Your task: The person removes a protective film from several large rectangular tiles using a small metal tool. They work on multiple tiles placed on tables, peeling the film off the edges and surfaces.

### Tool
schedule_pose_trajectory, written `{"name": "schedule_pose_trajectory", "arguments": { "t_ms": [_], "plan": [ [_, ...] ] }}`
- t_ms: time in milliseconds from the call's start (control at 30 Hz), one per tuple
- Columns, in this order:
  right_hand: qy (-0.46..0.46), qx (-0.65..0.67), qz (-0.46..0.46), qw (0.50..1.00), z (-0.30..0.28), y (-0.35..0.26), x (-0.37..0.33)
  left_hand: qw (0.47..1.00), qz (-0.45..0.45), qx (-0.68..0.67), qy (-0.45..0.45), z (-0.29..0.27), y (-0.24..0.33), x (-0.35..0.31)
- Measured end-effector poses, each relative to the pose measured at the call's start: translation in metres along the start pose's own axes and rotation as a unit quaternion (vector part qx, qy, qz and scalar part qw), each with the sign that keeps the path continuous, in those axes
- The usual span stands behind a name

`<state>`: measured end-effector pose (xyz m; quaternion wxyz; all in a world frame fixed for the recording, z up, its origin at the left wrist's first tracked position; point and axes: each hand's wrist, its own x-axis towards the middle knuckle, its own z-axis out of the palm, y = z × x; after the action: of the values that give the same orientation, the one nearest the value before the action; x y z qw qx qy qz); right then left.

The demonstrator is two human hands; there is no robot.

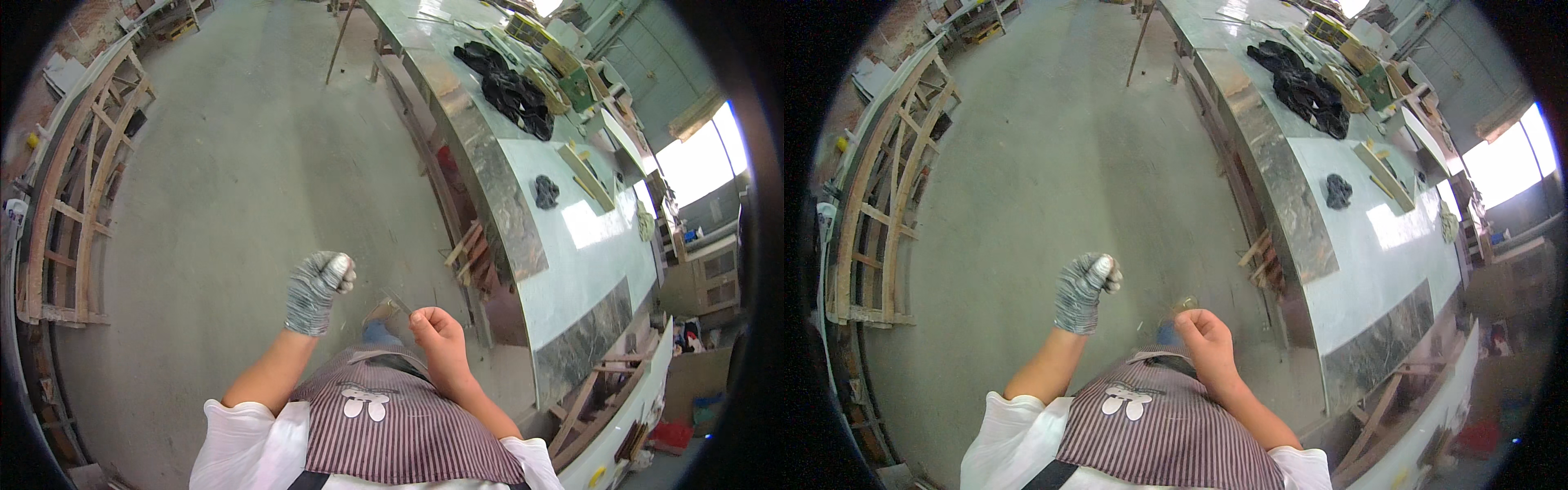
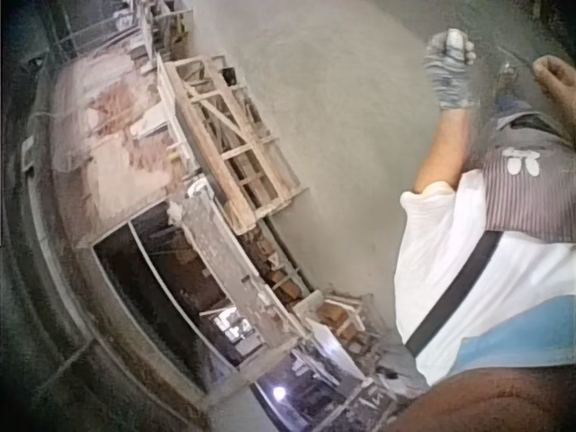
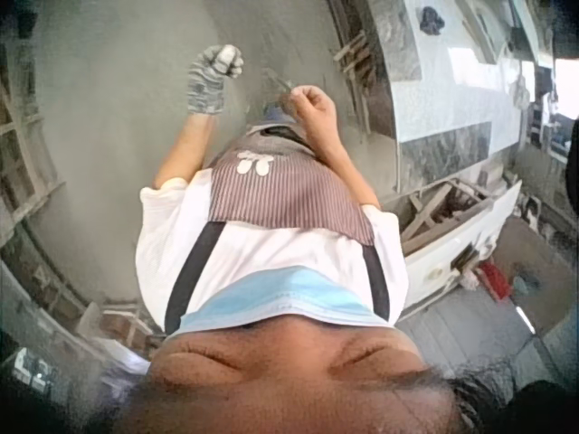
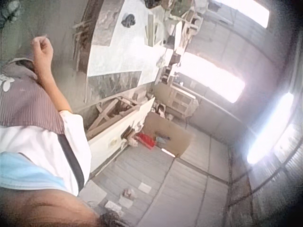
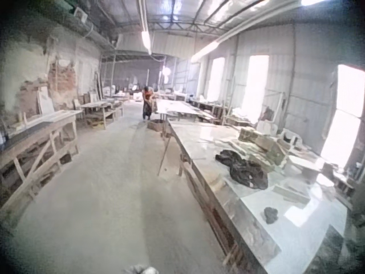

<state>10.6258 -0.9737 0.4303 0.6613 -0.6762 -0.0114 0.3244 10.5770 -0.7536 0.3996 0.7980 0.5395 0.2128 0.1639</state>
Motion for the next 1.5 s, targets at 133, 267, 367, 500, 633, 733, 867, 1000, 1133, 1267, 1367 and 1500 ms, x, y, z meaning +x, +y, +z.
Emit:
{"name": "schedule_pose_trajectory", "arguments": {
  "t_ms": [133, 267, 367, 500, 633, 733, 867, 1000, 1133, 1267, 1367, 1500],
  "plan": [
    [-0.010, 0.051, -0.005, 0.999, -0.016, -0.033, 0.062, 0.997, -0.012, 0.033, -0.062, 0.033, -0.006, 0.042],
    [-0.011, 0.009, -0.006, 1.000, -0.034, -0.072, 0.114, 0.965, 0.061, 0.237, -0.096, 0.090, -0.002, 0.088],
    [-0.019, -0.014, -0.024, 0.999, -0.049, -0.091, 0.153, 0.981, -0.055, 0.166, -0.083, 0.116, -0.001, 0.131],
    [-0.025, -0.012, -0.015, 0.999, -0.067, -0.101, 0.200, 0.981, -0.067, 0.160, -0.083, 0.128, -0.005, 0.183],
    [-0.012, -0.046, -0.003, 0.999, -0.081, -0.121, 0.241, 0.990, -0.081, 0.089, -0.079, 0.122, -0.003, 0.241],
    [0.026, -0.030, 0.004, 0.999, -0.093, -0.135, 0.277, 0.995, -0.082, 0.035, -0.041, 0.115, -0.012, 0.307],
    [0.064, -0.041, -0.010, 0.997, -0.100, -0.149, 0.343, 0.991, -0.033, 0.082, -0.103, 0.126, 0.000, 0.383],
    [0.085, -0.100, -0.029, 0.991, -0.089, -0.177, 0.422, 0.950, 0.001, 0.266, -0.164, 0.131, 0.023, 0.456],
    [0.050, -0.222, -0.044, 0.973, -0.073, -0.210, 0.517, 0.929, 0.040, 0.334, -0.154, 0.111, 0.029, 0.536],
    [0.024, -0.295, -0.073, 0.952, -0.046, -0.241, 0.612, 0.941, 0.024, 0.322, -0.099, 0.089, 0.033, 0.605],
    [0.035, -0.382, -0.160, 0.910, -0.020, -0.272, 0.669, 0.945, 0.022, 0.321, -0.058, 0.080, 0.028, 0.656],
    [0.074, -0.424, -0.260, 0.865, -0.010, -0.281, 0.729, 0.951, 0.051, 0.306, -0.007, 0.089, 0.013, 0.710]
  ]
}}
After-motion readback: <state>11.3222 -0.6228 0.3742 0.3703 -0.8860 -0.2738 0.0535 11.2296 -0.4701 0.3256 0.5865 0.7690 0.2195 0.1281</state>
